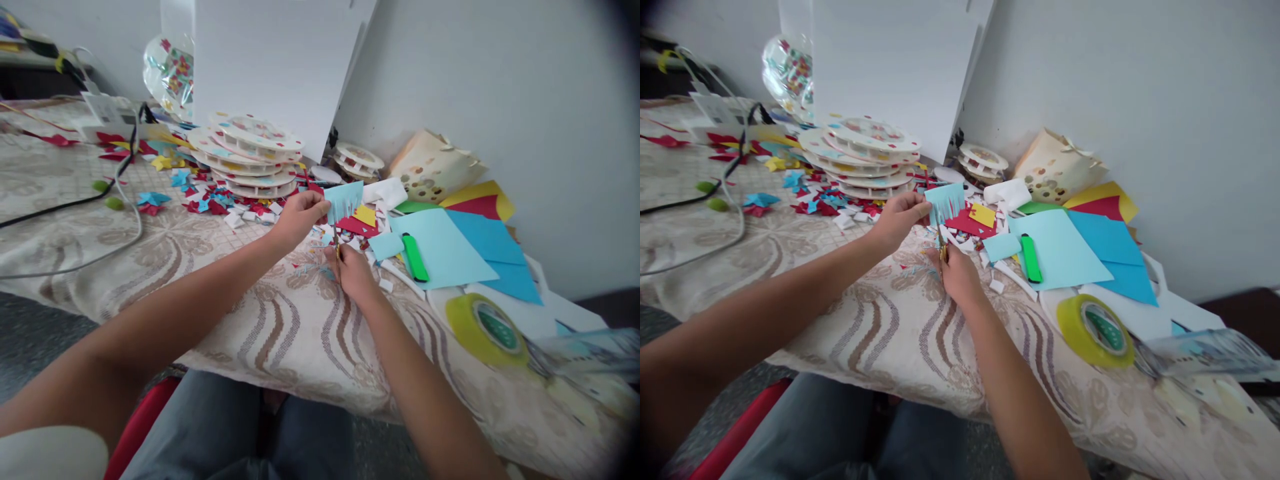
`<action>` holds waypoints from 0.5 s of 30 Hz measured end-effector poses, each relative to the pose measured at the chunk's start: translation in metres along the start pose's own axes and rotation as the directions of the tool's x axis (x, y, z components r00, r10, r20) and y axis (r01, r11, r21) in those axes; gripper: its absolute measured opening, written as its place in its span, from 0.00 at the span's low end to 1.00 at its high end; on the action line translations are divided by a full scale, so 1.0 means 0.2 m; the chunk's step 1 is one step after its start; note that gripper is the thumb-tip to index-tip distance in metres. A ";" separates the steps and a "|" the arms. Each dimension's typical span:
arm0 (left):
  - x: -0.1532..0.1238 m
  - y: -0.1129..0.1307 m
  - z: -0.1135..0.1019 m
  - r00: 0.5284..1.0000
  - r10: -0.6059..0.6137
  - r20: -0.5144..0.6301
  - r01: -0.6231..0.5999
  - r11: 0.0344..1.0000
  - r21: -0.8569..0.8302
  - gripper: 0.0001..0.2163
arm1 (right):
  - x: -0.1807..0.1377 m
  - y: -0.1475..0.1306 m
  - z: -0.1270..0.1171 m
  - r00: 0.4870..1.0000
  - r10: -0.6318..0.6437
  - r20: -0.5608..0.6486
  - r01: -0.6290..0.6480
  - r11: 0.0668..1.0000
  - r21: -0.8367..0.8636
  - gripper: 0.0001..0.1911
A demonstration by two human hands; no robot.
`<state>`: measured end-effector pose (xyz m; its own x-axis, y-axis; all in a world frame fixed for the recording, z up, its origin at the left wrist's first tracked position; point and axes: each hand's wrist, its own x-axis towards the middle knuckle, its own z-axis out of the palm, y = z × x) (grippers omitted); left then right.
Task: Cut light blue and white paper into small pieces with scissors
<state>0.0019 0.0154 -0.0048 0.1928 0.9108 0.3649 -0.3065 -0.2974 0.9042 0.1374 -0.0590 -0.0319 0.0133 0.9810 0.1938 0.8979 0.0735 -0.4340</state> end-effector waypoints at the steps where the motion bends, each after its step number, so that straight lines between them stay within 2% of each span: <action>1: 0.00 0.01 0.00 1.000 0.009 -0.010 -0.009 1.000 -0.009 0.06 | 0.00 0.00 0.00 1.000 0.005 0.007 -0.005 1.000 -0.003 0.25; 10: 0.03 0.02 -0.03 0.996 0.043 -0.076 -0.046 0.999 -0.028 0.05 | -0.02 -0.01 -0.01 0.997 -0.050 0.053 0.043 0.991 0.127 0.27; 15: 0.03 0.02 -0.03 0.997 0.032 -0.067 -0.037 0.997 -0.075 0.04 | -0.03 -0.02 -0.01 1.000 -0.018 0.026 0.016 0.996 0.093 0.28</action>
<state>-0.0034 0.0220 0.0001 0.1200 0.9180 0.3780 -0.3821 -0.3087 0.8710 0.1350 -0.0646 -0.0299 -0.0144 0.9837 0.1791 0.8534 0.1054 -0.5104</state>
